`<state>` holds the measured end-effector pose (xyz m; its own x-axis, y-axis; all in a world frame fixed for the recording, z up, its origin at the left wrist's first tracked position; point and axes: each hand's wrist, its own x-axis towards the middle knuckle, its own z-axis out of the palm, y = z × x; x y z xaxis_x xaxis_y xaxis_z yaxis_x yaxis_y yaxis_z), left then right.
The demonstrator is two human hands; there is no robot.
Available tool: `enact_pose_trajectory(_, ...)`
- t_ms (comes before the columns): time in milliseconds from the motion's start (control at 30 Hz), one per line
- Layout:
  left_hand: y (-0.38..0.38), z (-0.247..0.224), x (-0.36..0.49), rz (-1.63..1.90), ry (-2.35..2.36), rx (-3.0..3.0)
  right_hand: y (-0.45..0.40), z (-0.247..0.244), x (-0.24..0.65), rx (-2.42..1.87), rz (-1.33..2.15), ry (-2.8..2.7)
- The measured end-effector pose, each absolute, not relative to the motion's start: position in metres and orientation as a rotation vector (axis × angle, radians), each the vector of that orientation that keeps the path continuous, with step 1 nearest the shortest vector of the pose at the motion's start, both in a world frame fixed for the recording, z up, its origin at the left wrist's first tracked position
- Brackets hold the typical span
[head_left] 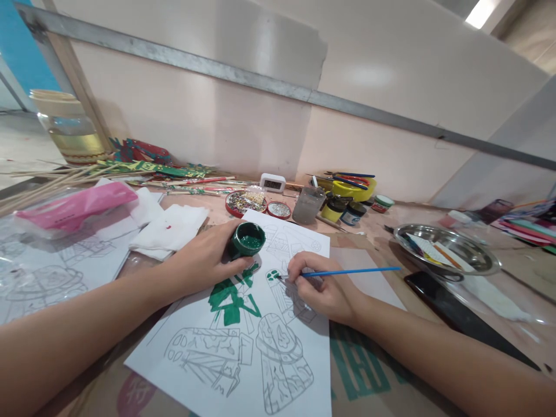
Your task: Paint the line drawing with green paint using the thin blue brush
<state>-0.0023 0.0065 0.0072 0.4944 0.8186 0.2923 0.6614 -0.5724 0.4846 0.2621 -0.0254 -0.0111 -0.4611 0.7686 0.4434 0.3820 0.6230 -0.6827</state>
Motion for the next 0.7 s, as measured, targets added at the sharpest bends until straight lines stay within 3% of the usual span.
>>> enact_pose_trajectory(700,0.0066,0.0066,-0.0026,0.708,1.252,2.431,-0.0252,-0.0104,0.2625,-0.904,0.598,-2.071)
